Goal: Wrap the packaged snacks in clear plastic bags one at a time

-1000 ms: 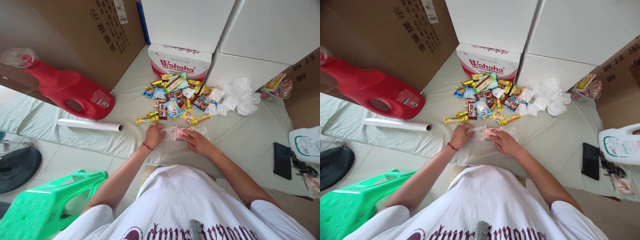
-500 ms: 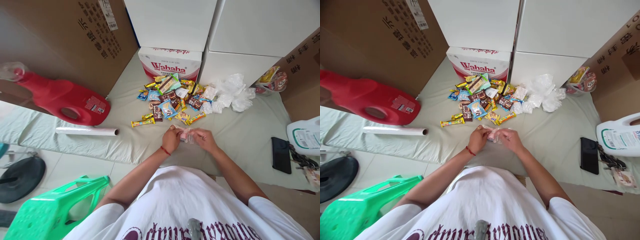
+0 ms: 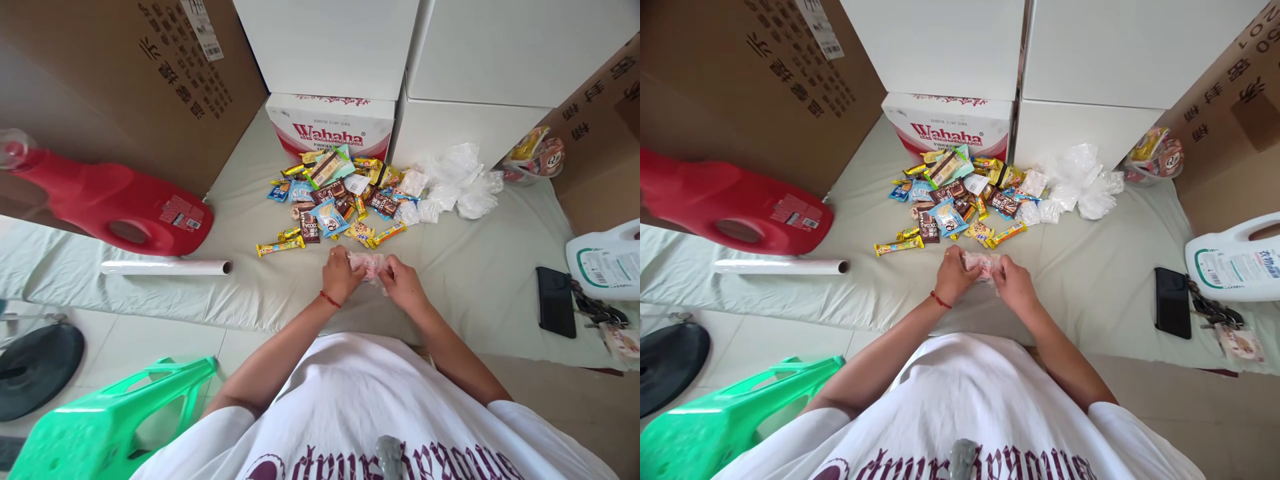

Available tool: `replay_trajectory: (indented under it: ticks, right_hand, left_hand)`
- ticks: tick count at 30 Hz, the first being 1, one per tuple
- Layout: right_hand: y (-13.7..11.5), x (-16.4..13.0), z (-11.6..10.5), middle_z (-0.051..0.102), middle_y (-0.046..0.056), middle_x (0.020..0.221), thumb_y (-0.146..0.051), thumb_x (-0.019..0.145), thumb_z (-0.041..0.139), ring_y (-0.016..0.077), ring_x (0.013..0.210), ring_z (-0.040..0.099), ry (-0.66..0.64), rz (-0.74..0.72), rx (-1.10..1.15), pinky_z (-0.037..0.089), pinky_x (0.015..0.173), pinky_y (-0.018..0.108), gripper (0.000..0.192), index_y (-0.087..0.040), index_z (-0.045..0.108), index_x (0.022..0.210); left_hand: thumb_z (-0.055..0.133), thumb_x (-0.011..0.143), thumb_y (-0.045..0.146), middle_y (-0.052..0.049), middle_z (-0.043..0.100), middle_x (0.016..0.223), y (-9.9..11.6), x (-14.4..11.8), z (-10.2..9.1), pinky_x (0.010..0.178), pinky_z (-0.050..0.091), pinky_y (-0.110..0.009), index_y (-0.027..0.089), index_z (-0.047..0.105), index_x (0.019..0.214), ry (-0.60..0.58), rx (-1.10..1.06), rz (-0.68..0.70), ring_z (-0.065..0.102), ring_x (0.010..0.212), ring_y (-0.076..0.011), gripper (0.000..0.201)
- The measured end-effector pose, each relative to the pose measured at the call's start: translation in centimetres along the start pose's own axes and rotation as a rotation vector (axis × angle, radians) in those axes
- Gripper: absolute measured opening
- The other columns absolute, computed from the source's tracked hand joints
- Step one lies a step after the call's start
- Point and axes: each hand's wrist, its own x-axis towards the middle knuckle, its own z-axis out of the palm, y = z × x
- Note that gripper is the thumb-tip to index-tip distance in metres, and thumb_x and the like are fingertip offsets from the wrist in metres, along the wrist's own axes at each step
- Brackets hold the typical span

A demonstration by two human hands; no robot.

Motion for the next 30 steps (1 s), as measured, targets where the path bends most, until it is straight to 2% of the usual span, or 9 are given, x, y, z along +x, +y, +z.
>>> replay_trajectory:
  ticks: [4, 7, 10, 14, 18, 22, 25, 28, 30]
  right_hand:
    - [-1.0, 0.2, 1.5, 0.069, 0.001, 0.082, -0.035, 0.089, 0.051, 0.0208, 0.079, 0.063, 0.038, 0.005, 0.484, 0.049, 0.075, 0.032, 0.016, -0.024, 0.062, 0.094]
    - [-0.3, -0.3, 2.4, 0.072, 0.001, 0.093, -0.035, 0.079, 0.060, 0.0208, 0.085, 0.064, -0.016, 0.090, 0.976, 0.051, 0.082, 0.033, 0.026, -0.023, 0.069, 0.100]
    - [0.7, -1.1, 2.7, 0.072, 0.001, 0.089, -0.046, 0.076, 0.067, 0.0206, 0.080, 0.064, -0.091, 0.234, 1.296, 0.053, 0.076, 0.033, 0.029, -0.024, 0.072, 0.094]
    - [1.5, -1.6, 2.4, 0.072, 0.000, 0.087, -0.051, 0.075, 0.078, 0.0193, 0.082, 0.065, -0.128, 0.270, 1.258, 0.055, 0.080, 0.033, 0.033, -0.025, 0.073, 0.094]
    - [2.9, -1.7, 1.5, 0.072, -0.001, 0.082, -0.055, 0.080, 0.074, 0.0185, 0.075, 0.065, -0.145, 0.224, 1.037, 0.055, 0.074, 0.033, 0.035, -0.025, 0.075, 0.098]
    - [5.5, -2.9, -1.0, 0.074, 0.000, 0.078, -0.050, 0.081, 0.074, 0.0181, 0.064, 0.065, -0.109, 0.267, 0.792, 0.052, 0.058, 0.029, 0.034, -0.025, 0.080, 0.103]
    - [8.6, -3.3, -4.7, 0.076, 0.002, 0.078, -0.045, 0.079, 0.078, 0.0189, 0.063, 0.068, 0.080, 0.318, 0.777, 0.056, 0.059, 0.030, 0.032, -0.023, 0.080, 0.102]
    - [12.9, -1.7, -10.0, 0.074, 0.000, 0.076, -0.036, 0.073, 0.085, 0.0166, 0.063, 0.069, 0.524, 0.371, 0.883, 0.060, 0.060, 0.029, 0.027, -0.020, 0.075, 0.093]
    - [16.1, 0.8, -13.8, 0.073, 0.000, 0.077, -0.023, 0.073, 0.084, 0.0153, 0.067, 0.071, 0.804, 0.395, 0.987, 0.062, 0.063, 0.028, 0.020, -0.018, 0.068, 0.083]
  left_hand:
    - [0.060, 0.085, 0.021, -0.013, 0.060, 0.102, 2.1, -2.5, 1.3, 0.081, 0.043, -0.041, 0.020, 0.055, 0.097, 0.140, -0.010, 0.358, 0.057, 0.098, -0.0291, 0.012]
    - [0.061, 0.074, 0.015, -0.013, 0.059, 0.100, 2.4, -3.9, 2.5, 0.084, 0.040, -0.046, 0.020, 0.054, 0.094, 0.137, -0.071, 0.614, 0.053, 0.099, -0.0319, 0.021]
    - [0.057, 0.066, 0.012, -0.011, 0.055, 0.099, 1.4, -4.0, 3.3, 0.084, 0.040, -0.045, 0.021, 0.047, 0.095, 0.094, -0.295, 0.677, 0.050, 0.098, -0.0299, 0.032]
    - [0.054, 0.063, 0.008, -0.006, 0.049, 0.099, 0.4, -3.4, 3.5, 0.083, 0.044, -0.038, 0.022, 0.044, 0.101, -0.045, -0.636, 0.709, 0.049, 0.095, -0.0234, 0.041]
    - [0.054, 0.071, 0.009, -0.006, 0.050, 0.107, -0.1, -3.3, 2.5, 0.082, 0.050, -0.034, 0.022, 0.049, 0.112, -0.228, -0.855, 0.605, 0.054, 0.096, -0.0198, 0.043]
    - [0.051, 0.077, 0.009, -0.006, 0.054, 0.109, -3.7, -3.3, 0.7, 0.082, 0.054, -0.032, 0.022, 0.055, 0.108, -0.093, -0.722, 0.436, 0.057, 0.099, -0.0194, 0.034]
    - [0.052, 0.082, 0.014, -0.006, 0.057, 0.103, -8.9, -4.0, -1.0, 0.078, 0.054, -0.032, 0.021, 0.058, 0.100, 0.119, -0.452, 0.275, 0.060, 0.094, -0.0195, 0.020]
    - [0.052, 0.086, 0.019, -0.005, 0.060, 0.096, -13.7, -5.7, -2.2, 0.075, 0.052, -0.034, 0.019, 0.059, 0.099, 0.241, -0.170, 0.204, 0.061, 0.084, -0.0195, 0.015]
    - [0.052, 0.089, 0.020, -0.007, 0.061, 0.095, -15.6, -6.9, -2.2, 0.076, 0.053, -0.034, 0.019, 0.060, 0.097, 0.292, -0.042, 0.251, 0.063, 0.087, -0.0215, 0.012]
